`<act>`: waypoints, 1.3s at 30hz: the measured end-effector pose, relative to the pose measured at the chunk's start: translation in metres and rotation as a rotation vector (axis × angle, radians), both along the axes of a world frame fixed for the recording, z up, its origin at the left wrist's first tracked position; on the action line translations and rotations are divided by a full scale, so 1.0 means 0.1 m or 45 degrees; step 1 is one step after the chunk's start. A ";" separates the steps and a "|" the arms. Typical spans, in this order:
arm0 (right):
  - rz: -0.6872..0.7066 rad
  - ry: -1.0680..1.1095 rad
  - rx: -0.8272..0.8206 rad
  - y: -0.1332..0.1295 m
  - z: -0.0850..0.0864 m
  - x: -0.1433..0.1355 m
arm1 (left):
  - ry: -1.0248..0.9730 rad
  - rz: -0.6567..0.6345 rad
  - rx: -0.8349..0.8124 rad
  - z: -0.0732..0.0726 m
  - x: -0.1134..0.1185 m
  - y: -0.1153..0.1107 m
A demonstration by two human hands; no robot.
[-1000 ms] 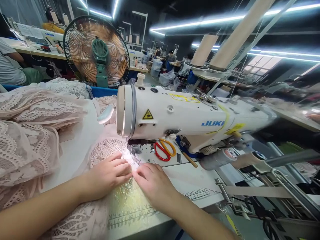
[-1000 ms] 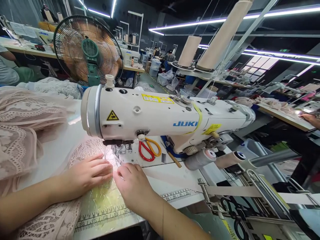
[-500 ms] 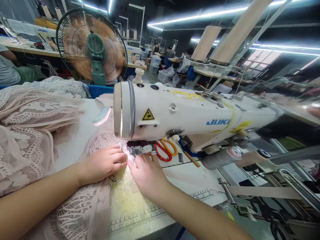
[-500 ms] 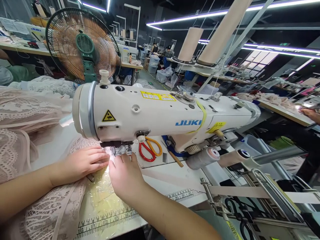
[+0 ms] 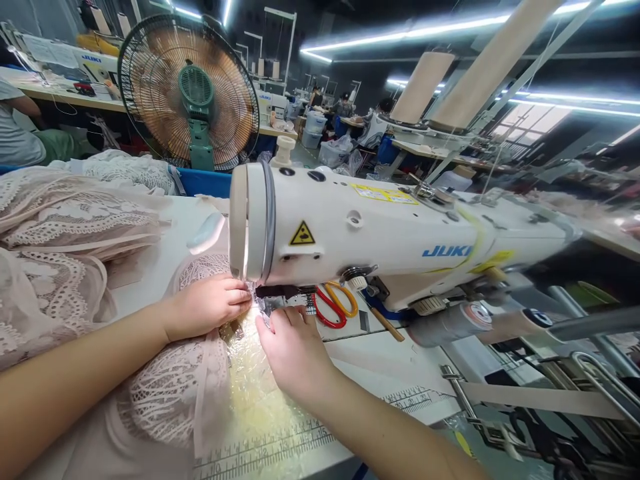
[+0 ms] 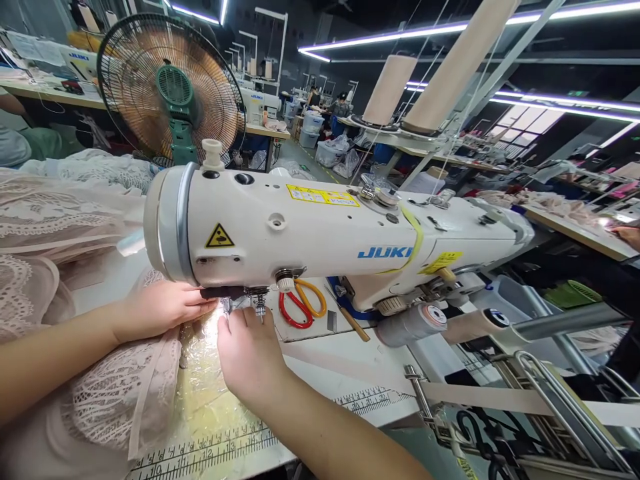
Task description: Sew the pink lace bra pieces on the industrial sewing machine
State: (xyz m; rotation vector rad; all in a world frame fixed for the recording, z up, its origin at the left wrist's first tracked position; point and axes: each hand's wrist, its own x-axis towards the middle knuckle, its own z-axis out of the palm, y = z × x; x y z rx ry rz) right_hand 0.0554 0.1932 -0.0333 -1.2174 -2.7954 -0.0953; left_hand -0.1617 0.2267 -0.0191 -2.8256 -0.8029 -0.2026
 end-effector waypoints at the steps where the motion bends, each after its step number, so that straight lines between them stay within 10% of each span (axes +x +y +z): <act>1: 0.003 0.006 0.013 0.00 -0.01 0.00 | 0.011 0.024 -0.022 0.00 -0.01 0.01; 11: 0.116 0.294 0.071 -0.14 -0.04 0.19 | -0.157 0.190 -0.002 0.13 -0.06 -0.12; 18: 0.232 0.721 -0.234 -0.56 -0.10 0.38 | -0.298 0.127 -0.677 0.39 -0.07 -0.76; 26: 0.341 0.973 -0.229 -0.83 -0.20 0.08 | -0.933 0.640 -1.300 0.30 0.15 -0.53; 32: -0.011 0.871 -0.557 -0.64 -0.07 -0.10 | -0.569 0.950 -0.657 0.10 0.16 -0.39; 39: -0.274 0.592 -0.392 -0.35 0.05 0.06 | -0.296 1.047 -0.347 -0.07 0.32 -0.63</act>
